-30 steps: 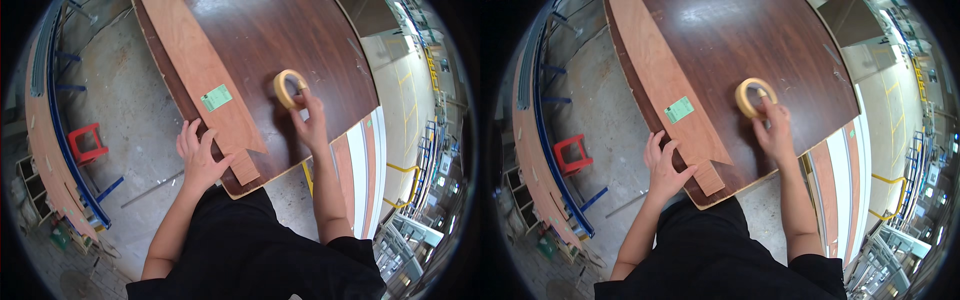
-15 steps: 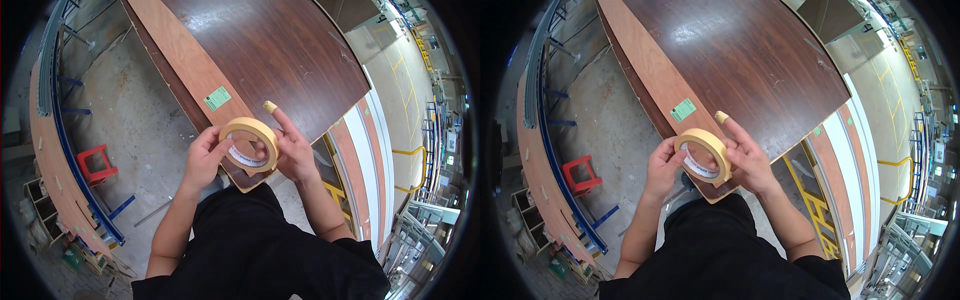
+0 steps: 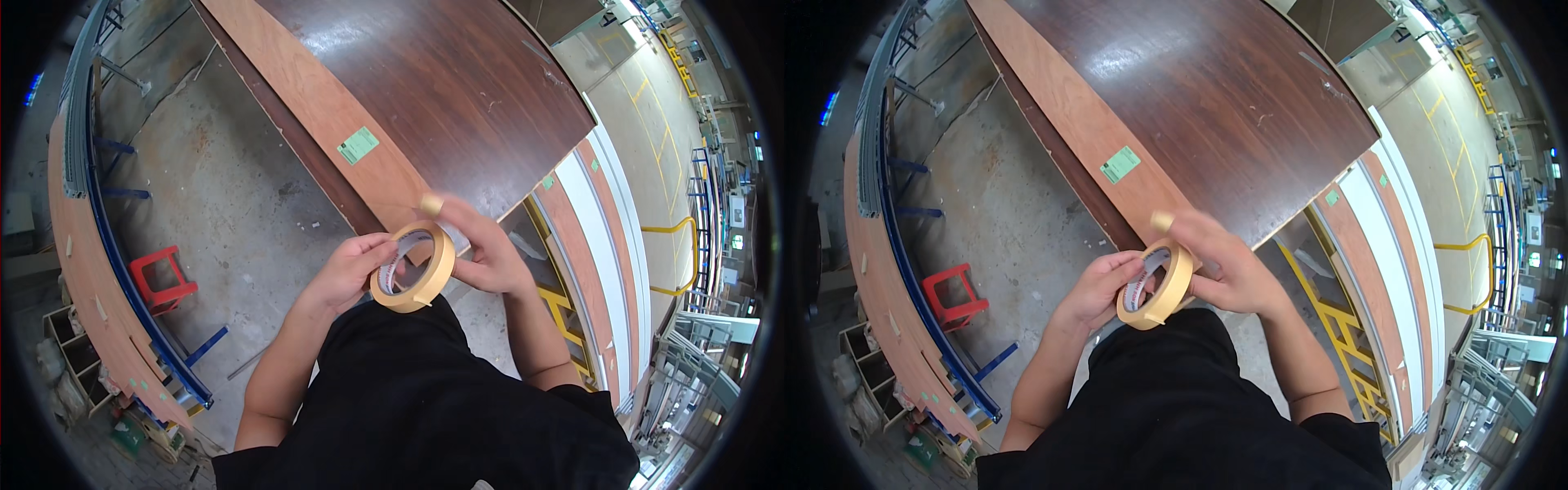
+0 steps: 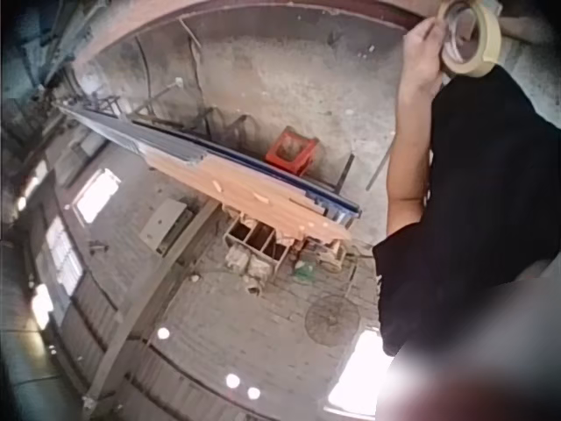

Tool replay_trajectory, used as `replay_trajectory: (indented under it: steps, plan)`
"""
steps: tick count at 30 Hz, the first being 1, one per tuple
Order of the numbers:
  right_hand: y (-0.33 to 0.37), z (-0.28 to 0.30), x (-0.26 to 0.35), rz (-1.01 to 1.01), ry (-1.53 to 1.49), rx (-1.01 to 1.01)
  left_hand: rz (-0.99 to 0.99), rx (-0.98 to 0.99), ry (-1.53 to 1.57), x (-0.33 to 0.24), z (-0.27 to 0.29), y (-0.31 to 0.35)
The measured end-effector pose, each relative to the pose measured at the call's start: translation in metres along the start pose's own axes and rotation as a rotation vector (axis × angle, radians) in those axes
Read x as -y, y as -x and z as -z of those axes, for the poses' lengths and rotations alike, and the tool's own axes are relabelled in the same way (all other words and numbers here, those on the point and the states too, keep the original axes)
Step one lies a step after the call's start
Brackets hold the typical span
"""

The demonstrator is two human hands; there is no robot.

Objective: The recorder applies masking tape to the edges of curved wooden panels as part of a furniture manufacturing process.

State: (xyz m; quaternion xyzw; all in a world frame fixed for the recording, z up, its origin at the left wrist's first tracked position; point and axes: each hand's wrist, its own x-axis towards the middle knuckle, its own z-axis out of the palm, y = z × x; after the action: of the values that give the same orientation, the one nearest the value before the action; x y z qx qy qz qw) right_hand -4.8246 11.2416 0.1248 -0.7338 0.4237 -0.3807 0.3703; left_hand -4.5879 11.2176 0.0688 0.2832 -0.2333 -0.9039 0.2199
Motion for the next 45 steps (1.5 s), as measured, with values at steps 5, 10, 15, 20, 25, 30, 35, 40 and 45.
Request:
replay_trajectory:
  steps: [5,10,15,20,25,30,35,40,45]
  plan:
    - [0.018,0.005,0.022,-0.091,0.058,0.053,-0.249,-0.377,-0.302,0.019,-0.001,0.006]
    - [0.026,-0.003,0.028,-0.019,0.220,-0.010,-0.352,-0.263,-0.266,0.019,-0.027,0.025]
    - [0.023,-0.007,0.026,0.033,0.278,0.014,-0.284,-0.396,-0.415,0.020,-0.035,0.015]
    - [0.018,-0.006,0.021,-0.002,0.321,0.085,-0.253,-0.438,-0.457,0.019,-0.029,0.004]
    - [0.006,0.006,0.014,-0.093,0.133,0.155,-0.220,-0.462,-0.507,0.018,-0.015,-0.012]
    - [-0.006,0.022,0.002,-0.152,0.135,0.274,-0.197,-0.390,-0.311,0.021,-0.013,-0.023]
    - [-0.018,0.024,-0.002,-0.189,0.152,0.318,-0.202,-0.331,-0.101,0.017,-0.010,-0.026]
    - [-0.032,0.021,-0.009,-0.206,0.123,0.318,-0.260,-0.660,-0.447,0.010,0.001,-0.042]
    - [-0.045,0.031,-0.009,-0.323,0.238,0.449,-0.322,-0.839,-0.649,0.013,0.012,-0.054]
